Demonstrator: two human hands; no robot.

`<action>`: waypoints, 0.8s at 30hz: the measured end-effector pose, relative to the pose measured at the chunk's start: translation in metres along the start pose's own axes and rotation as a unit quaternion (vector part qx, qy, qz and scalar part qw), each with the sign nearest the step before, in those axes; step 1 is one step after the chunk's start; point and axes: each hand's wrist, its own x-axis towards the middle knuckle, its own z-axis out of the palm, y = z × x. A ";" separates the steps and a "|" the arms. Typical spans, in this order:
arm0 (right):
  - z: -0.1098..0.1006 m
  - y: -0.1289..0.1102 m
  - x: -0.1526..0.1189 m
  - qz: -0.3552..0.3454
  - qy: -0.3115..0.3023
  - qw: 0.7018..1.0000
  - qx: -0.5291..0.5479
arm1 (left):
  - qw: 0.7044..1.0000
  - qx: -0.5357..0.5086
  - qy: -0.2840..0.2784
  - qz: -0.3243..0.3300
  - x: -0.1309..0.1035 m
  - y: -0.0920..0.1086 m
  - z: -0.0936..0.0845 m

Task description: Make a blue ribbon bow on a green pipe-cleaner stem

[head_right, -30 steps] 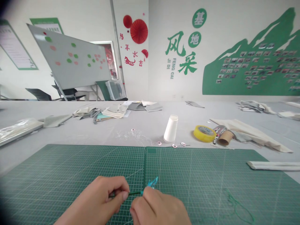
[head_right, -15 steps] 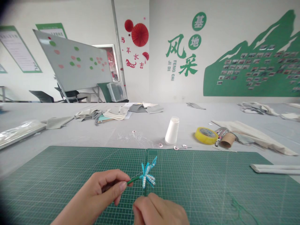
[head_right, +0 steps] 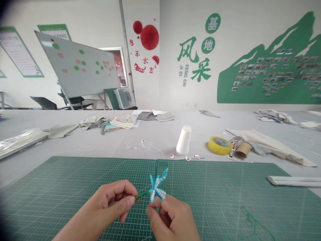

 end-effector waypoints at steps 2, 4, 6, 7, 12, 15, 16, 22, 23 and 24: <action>0.000 0.000 0.003 0.050 -0.027 0.996 0.062 | 1.000 0.002 -0.007 0.003 0.000 0.000 0.000; -0.001 0.000 0.006 0.075 -0.047 0.990 0.112 | 1.000 0.001 -0.013 0.003 -0.001 0.001 -0.001; -0.001 0.001 0.008 0.087 -0.066 0.983 0.150 | 1.000 -0.003 -0.015 0.003 -0.002 0.001 -0.001; -0.002 0.002 0.008 0.091 -0.075 0.980 0.161 | 1.000 -0.006 -0.013 0.002 -0.002 0.000 -0.001; -0.001 0.005 0.009 0.094 -0.104 0.973 0.183 | 1.000 -0.012 -0.010 0.001 0.000 0.002 0.000; 0.000 0.005 0.008 0.101 -0.102 0.970 0.198 | 1.000 -0.005 -0.014 0.000 0.001 0.002 -0.001; 0.000 0.005 0.008 0.103 -0.101 0.969 0.203 | 1.000 -0.007 -0.015 -0.001 0.001 0.002 -0.001; -0.002 0.016 0.011 0.074 -0.116 0.968 0.208 | 0.995 -0.019 -0.100 -0.020 -0.004 -0.003 -0.005; -0.002 0.019 0.012 0.067 -0.130 0.968 0.204 | 0.992 -0.021 -0.123 -0.028 -0.005 -0.002 -0.006; -0.003 0.022 0.013 0.060 -0.147 0.966 0.203 | 0.990 -0.020 -0.134 -0.034 -0.007 0.000 -0.007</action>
